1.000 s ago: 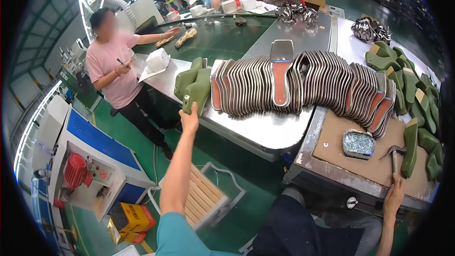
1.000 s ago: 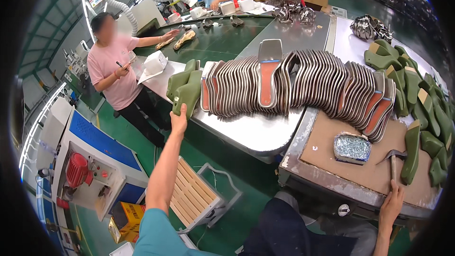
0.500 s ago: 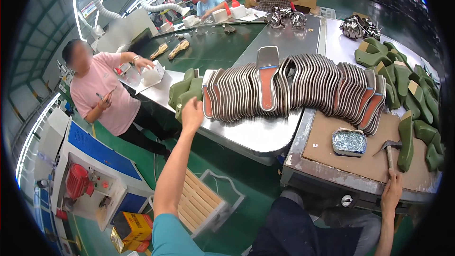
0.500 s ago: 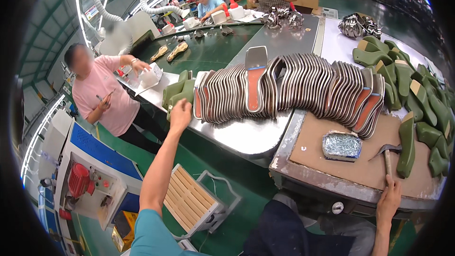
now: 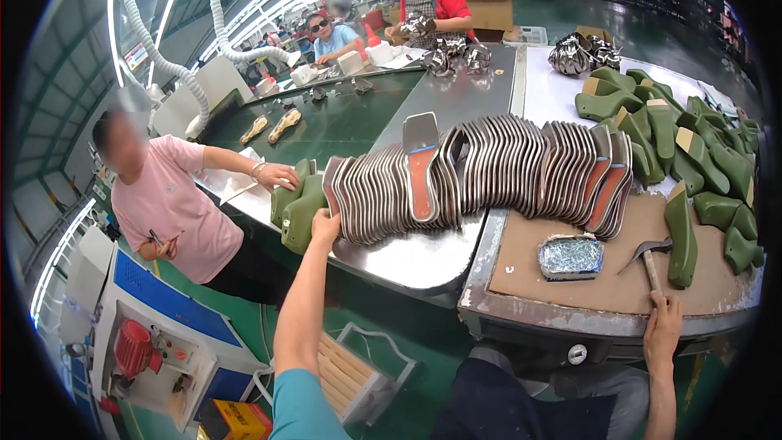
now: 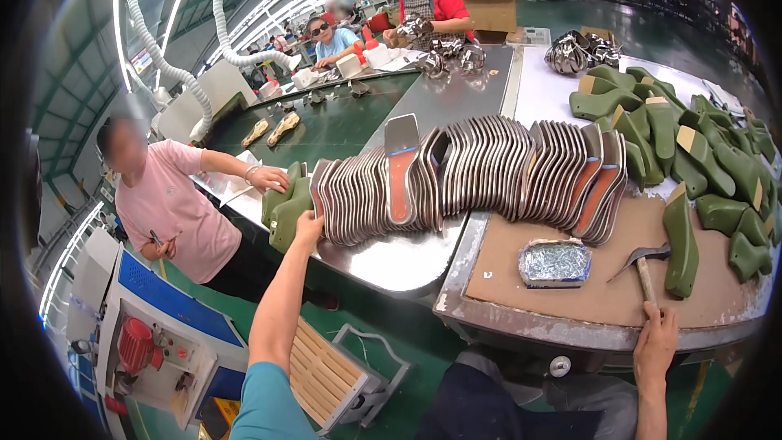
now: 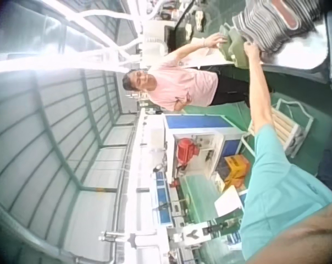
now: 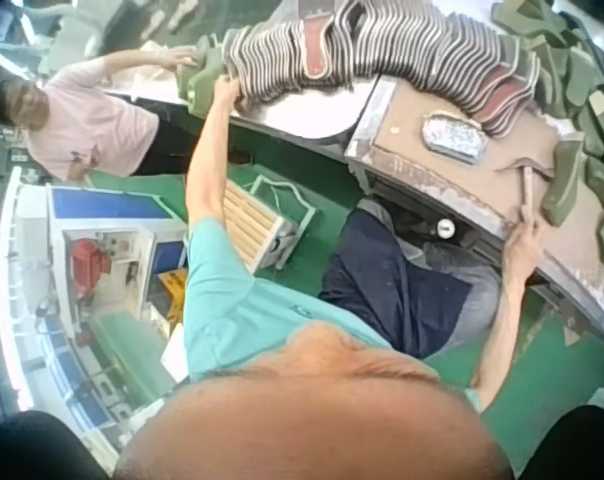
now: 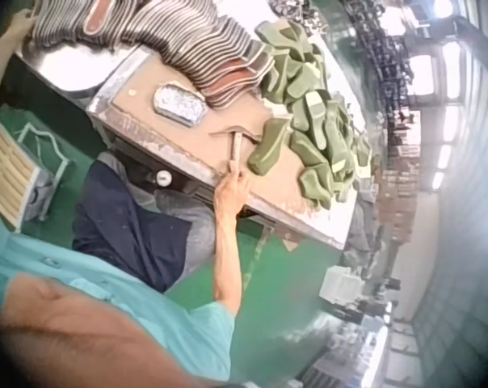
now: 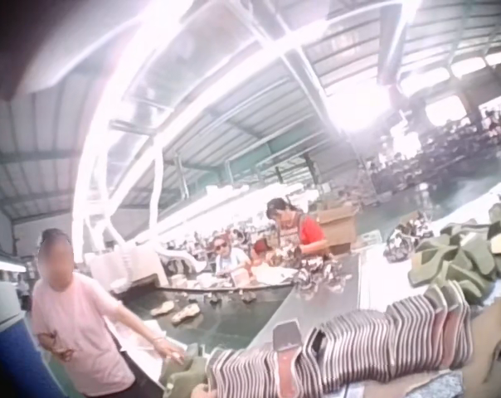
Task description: The person assembles green slipper uppers with insoles by hand. They place a small wooden block on the heel area of the slipper and use a hammer to tap the block, securing the insole to the upper. The finished slipper is then placed on a stack of completed units.
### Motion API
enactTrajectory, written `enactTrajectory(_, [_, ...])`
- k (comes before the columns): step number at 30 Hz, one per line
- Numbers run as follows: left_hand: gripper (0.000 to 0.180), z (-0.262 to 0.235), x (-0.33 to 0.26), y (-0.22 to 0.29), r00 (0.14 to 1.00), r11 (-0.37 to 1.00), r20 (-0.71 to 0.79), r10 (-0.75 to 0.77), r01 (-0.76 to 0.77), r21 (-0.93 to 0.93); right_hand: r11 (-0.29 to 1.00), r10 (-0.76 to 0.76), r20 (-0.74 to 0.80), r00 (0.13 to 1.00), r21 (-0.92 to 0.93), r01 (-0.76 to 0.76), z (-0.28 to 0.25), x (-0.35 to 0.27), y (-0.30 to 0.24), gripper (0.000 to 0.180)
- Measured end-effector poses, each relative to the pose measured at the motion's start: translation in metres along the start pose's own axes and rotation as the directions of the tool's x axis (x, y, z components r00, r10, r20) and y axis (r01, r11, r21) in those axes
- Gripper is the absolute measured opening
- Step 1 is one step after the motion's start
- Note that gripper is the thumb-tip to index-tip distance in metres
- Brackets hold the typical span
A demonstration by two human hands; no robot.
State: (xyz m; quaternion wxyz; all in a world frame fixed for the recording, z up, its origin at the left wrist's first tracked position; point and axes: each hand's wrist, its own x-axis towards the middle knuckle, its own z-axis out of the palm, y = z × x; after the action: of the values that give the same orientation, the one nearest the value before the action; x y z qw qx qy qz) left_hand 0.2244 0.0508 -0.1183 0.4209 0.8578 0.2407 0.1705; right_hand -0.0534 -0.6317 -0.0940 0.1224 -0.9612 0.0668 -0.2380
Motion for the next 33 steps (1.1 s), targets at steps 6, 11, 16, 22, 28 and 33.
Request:
enactTrajectory(6, [0.027, 0.021, -0.021, 0.031, 0.791, 0.910, -0.464, 0.399, -0.281, 0.305, 1.000, -0.018, -0.029, 0.999, -0.013, 0.017, -0.006, -0.001, 0.001, 0.031])
enactTrajectory(11, [0.023, 0.014, -0.024, 0.102, 0.432, 0.823, -0.722, 0.540, -0.453, 0.344, 1.000, -0.006, -0.023, 1.000, -0.016, 0.006, -0.003, -0.001, -0.002, 0.030])
enactTrajectory(16, [0.025, 0.032, -0.069, 0.142, 0.996, 0.866, -0.027, 0.081, -0.084, -0.493, 0.999, 0.039, -0.029, 0.999, 0.002, -0.039, -0.003, -0.002, -0.006, 0.029])
enactTrajectory(22, [0.040, 0.060, -0.056, 0.131, 0.929, 0.938, -0.133, 0.346, -0.348, 0.006, 0.994, -0.027, -0.112, 0.993, -0.108, 0.015, -0.004, -0.007, 0.005, 0.029])
enactTrajectory(28, [0.046, 0.018, -0.097, 0.169, 0.893, 0.465, -0.206, 0.400, -0.391, -0.794, 0.999, -0.026, -0.105, 0.994, 0.042, 0.031, -0.010, 0.002, 0.002, 0.038])
enactTrajectory(33, [0.047, 0.034, -0.212, 0.198, 0.913, 0.413, 0.019, 0.408, -0.166, -0.895, 0.962, 0.273, -0.246, 0.930, 0.091, -0.258, -0.025, 0.044, 0.035, 0.059])
